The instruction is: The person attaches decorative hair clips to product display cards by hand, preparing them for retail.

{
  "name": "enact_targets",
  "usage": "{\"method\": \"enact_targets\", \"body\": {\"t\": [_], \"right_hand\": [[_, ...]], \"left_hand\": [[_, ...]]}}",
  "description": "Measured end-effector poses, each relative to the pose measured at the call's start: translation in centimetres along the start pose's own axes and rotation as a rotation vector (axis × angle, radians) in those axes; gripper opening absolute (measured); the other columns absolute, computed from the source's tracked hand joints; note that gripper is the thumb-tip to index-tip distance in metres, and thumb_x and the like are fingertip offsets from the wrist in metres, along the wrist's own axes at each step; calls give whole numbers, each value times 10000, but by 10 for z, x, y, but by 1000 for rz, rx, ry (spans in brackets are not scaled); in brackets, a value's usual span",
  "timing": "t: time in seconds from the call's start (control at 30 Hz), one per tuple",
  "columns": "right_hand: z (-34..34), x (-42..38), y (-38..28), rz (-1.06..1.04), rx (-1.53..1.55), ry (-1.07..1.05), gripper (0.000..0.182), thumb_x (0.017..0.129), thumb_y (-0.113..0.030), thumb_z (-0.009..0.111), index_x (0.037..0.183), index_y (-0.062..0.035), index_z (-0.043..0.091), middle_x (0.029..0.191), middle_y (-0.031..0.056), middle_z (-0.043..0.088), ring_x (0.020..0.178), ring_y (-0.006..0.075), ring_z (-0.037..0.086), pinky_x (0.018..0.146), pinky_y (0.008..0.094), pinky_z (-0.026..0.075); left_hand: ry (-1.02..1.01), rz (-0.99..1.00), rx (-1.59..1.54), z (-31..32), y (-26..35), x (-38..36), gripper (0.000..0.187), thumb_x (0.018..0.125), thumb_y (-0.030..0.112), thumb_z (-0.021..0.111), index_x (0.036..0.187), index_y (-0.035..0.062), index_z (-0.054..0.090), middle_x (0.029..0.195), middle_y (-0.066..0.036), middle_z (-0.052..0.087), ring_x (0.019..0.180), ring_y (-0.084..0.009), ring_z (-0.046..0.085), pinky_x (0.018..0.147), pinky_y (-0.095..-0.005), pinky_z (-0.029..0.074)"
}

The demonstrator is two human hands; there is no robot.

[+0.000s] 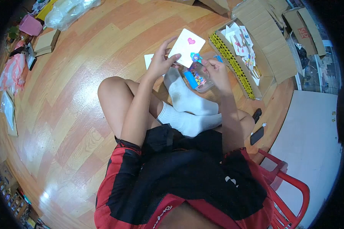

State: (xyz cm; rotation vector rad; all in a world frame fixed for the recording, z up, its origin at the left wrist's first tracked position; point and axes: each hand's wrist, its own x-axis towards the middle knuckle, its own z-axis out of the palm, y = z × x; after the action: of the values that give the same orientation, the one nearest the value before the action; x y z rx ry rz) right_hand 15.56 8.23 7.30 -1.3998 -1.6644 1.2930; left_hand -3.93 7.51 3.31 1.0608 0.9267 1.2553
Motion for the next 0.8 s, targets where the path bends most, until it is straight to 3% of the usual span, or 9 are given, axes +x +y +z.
{"method": "enact_targets", "body": {"t": [0.07, 0.17, 0.37, 0.8], "right_hand": [[1, 1, -2, 4, 19, -4, 344, 798, -293, 524, 572, -35, 495, 496, -39, 407, 445, 26, 342, 410, 173, 253], [0, 4, 1, 33, 44, -15, 339, 797, -287, 526, 571, -36, 498, 499, -37, 422, 433, 21, 346, 390, 170, 251], [-3, 8, 12, 23, 28, -35, 355, 803, -304, 514, 559, -48, 485, 472, -50, 391, 413, 15, 326, 376, 171, 229], [0, 6, 14, 19, 62, -30, 360, 793, -301, 523, 551, -36, 492, 443, -40, 362, 397, 28, 306, 369, 187, 221]], "left_hand": [[11, 20, -42, -1, -3, 0, 550, 766, 71, 538, 1245, 94, 267, 902, -114, 548, 722, -157, 567, 549, -236, 500], [-19, 1, -76, -2, 1, 1, 564, 764, 62, 537, 1255, 97, 263, 928, -119, 542, 754, -154, 559, 553, -238, 500], [-32, 20, -54, -2, 4, 2, 500, 763, 55, 534, 1221, 82, 334, 977, -125, 521, 770, -151, 557, 559, -229, 505], [-56, 6, -85, -2, 4, 0, 478, 783, 63, 512, 1224, 97, 332, 929, -78, 527, 755, -132, 546, 579, -232, 512]]}}
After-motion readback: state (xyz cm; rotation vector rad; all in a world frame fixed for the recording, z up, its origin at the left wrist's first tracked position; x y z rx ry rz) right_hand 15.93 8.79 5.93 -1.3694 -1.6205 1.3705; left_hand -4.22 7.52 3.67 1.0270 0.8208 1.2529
